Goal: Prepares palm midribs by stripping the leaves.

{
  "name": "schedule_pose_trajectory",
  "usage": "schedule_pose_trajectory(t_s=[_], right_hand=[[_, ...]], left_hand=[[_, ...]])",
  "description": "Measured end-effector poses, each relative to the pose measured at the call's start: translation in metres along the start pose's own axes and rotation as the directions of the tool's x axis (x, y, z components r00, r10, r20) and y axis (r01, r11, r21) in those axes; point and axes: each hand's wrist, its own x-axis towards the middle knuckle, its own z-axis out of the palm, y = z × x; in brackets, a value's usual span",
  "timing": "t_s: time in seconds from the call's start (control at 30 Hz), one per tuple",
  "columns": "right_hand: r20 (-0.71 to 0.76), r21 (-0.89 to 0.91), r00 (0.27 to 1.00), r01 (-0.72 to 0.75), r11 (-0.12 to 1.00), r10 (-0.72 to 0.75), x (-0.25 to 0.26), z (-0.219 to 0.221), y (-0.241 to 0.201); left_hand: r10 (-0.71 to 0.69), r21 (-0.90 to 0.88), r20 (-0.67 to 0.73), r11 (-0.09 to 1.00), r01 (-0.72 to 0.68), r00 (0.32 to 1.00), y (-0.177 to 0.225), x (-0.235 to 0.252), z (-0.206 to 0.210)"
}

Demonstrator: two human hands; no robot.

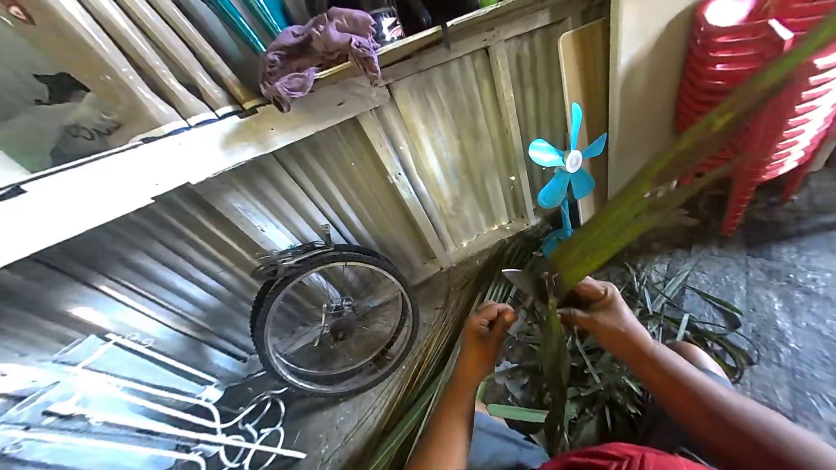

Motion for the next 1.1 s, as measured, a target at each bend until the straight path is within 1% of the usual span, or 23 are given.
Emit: schedule_pose_trajectory(t_s=[0.1, 0.2, 0.3, 0.37, 0.43, 0.53, 0.6, 0.63, 0.7, 0.77, 0.83, 0.93, 1.0, 1.1], right_hand=[[-0.002, 0.035, 0.992, -0.124, 0.992, 0.124, 0.002, -0.005, -0.007], [0.0, 0.06, 0.956, -0.292, 0.955, 0.293, 0.003, -0.007, -0.011], [-0.054, 0.035, 0.923, -0.381, 0.924, 0.382, 0.002, -0.005, -0.013], [-0.103, 0.062, 0.893, -0.434, 0.899, 0.439, 0.001, -0.002, -0.012], [-0.155, 0.082, 0.872, -0.457, 0.886, 0.464, 0.001, 0.002, -0.008], [-0.246, 0.052, 0.881, -0.405, 0.913, 0.405, 0.003, -0.001, -0.006], [-0.303, 0.133, 0.844, -0.423, 0.897, 0.443, 0.011, -0.01, -0.015], [-0.329, 0.174, 0.808, -0.457, 0.872, 0.489, 0.014, -0.016, -0.02], [-0.346, 0.231, 0.755, -0.507, 0.831, 0.557, 0.023, -0.032, -0.022], [-0.356, 0.252, 0.723, -0.536, 0.806, 0.592, 0.029, -0.046, -0.018], [-0.345, 0.272, 0.698, -0.566, 0.779, 0.628, 0.033, -0.059, -0.014], [-0.306, 0.273, 0.679, -0.608, 0.745, 0.667, 0.037, -0.071, -0.009], [-0.288, 0.266, 0.677, -0.623, 0.736, 0.677, 0.039, -0.072, 0.0], [-0.355, 0.285, 0.662, -0.596, 0.751, 0.66, 0.046, -0.081, 0.004]], left_hand=[[-0.018, 0.001, -0.004, 1.0, 0.018, 1.0, -0.013, -0.007, -0.001], [-0.003, 0.011, -0.017, 1.0, 0.003, 1.0, -0.026, -0.014, -0.005], [0.008, 0.018, -0.053, 1.0, -0.007, 0.999, -0.031, -0.021, -0.007], [0.011, 0.01, -0.074, 1.0, -0.01, 0.997, -0.032, -0.023, -0.009], [-0.003, 0.011, -0.092, 1.0, 0.004, 0.996, -0.034, -0.025, -0.01], [-0.014, 0.032, -0.112, 0.999, 0.018, 0.994, -0.048, -0.034, -0.016], [-0.03, 0.064, -0.122, 0.997, 0.038, 0.992, -0.064, -0.048, -0.028], [-0.042, 0.083, -0.127, 0.995, 0.053, 0.991, -0.073, -0.059, -0.035], [-0.084, 0.114, -0.131, 0.988, 0.1, 0.988, -0.088, -0.078, -0.05], [-0.186, 0.116, -0.154, 0.972, 0.204, 0.971, -0.097, -0.096, -0.063], [-0.284, 0.154, -0.181, 0.937, 0.312, 0.942, -0.107, -0.113, -0.077], [-0.382, 0.312, -0.198, 0.848, 0.428, 0.902, -0.112, -0.133, -0.1], [-0.416, 0.362, -0.194, 0.812, 0.459, 0.888, -0.113, -0.141, -0.111], [-0.472, 0.394, -0.188, 0.767, 0.506, 0.861, -0.122, -0.164, -0.126]])
